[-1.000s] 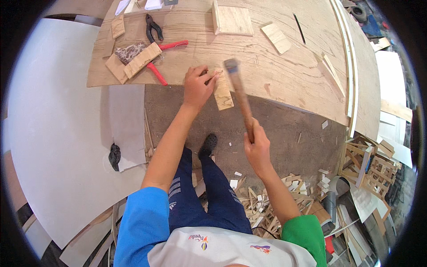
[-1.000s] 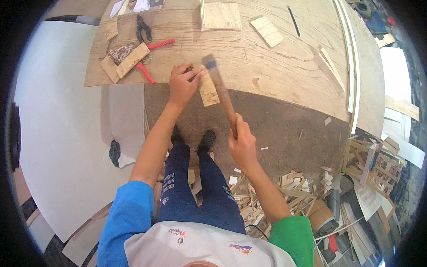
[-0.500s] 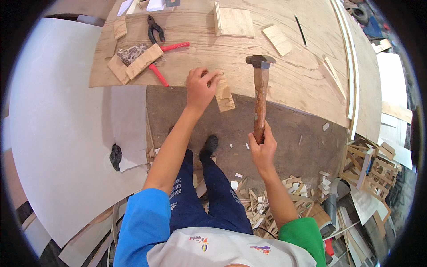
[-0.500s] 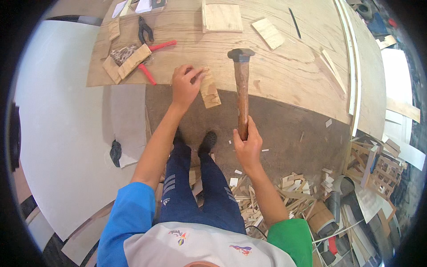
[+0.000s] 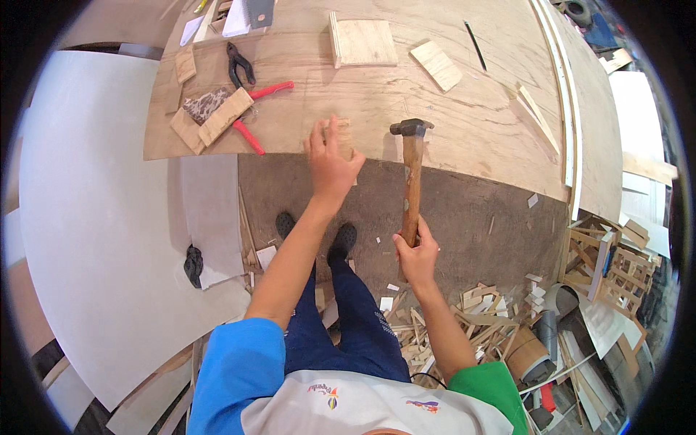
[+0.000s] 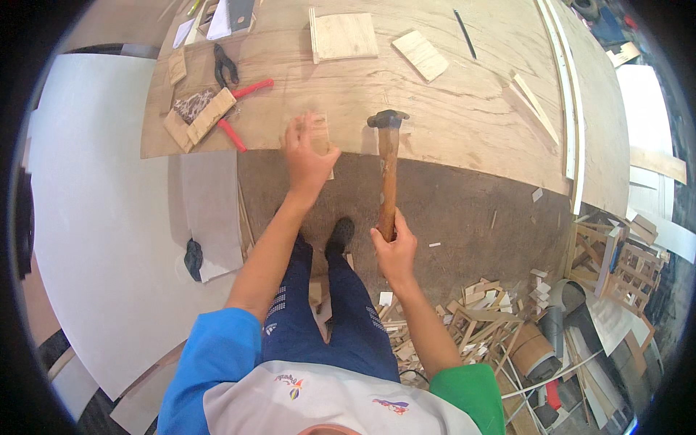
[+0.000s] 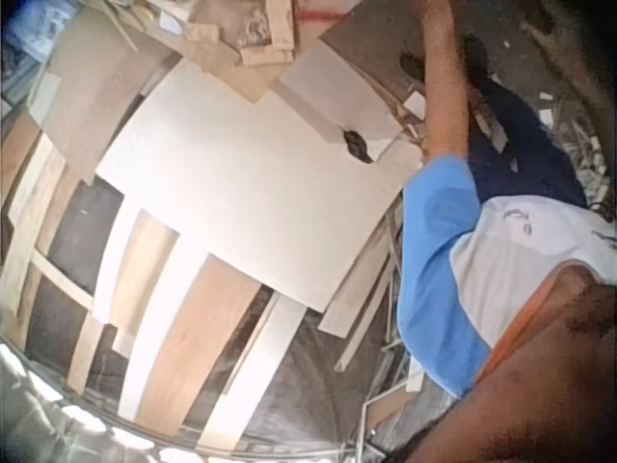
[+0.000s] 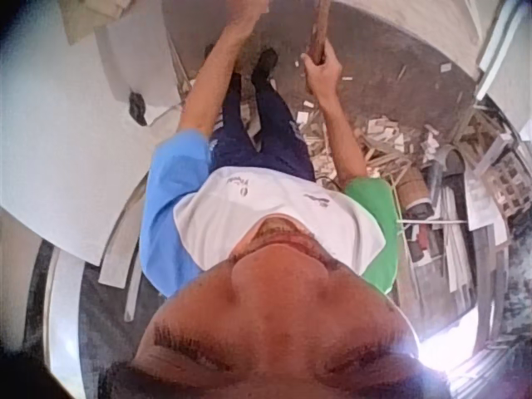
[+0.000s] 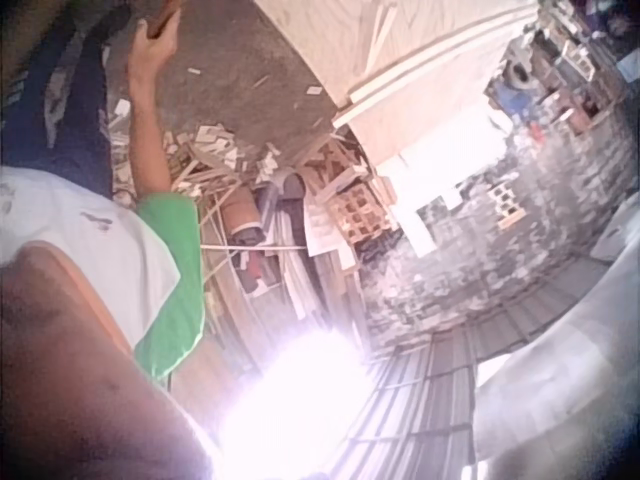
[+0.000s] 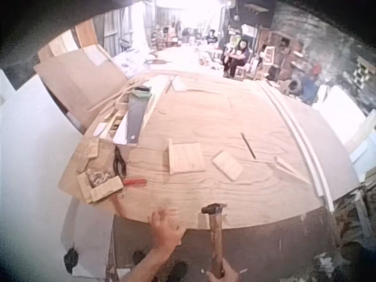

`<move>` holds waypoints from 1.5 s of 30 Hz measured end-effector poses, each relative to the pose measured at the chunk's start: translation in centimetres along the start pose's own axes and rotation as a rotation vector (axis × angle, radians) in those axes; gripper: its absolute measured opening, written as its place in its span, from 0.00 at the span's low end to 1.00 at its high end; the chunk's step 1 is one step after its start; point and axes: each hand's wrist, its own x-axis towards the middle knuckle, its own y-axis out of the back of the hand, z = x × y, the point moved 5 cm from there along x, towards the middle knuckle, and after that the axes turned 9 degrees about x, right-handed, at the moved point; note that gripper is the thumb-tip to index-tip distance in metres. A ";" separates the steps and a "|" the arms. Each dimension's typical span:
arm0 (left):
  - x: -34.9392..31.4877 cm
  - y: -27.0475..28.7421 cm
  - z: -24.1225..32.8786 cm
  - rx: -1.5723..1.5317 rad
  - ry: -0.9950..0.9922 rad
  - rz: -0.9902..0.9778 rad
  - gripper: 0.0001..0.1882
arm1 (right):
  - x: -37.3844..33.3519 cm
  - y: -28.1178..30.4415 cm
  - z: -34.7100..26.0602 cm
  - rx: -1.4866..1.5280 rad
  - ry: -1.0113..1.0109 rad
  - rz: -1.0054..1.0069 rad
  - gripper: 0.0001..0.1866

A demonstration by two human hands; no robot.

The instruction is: The person aligns small wooden pieces on a workbench, uses a hammer to drive a nail into the wood, and marks the wood with a pencil.

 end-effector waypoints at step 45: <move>-0.1 -6.8 7.2 -0.201 -0.880 -0.695 0.17 | -9.3 -0.9 -1.9 -0.346 0.078 0.362 0.29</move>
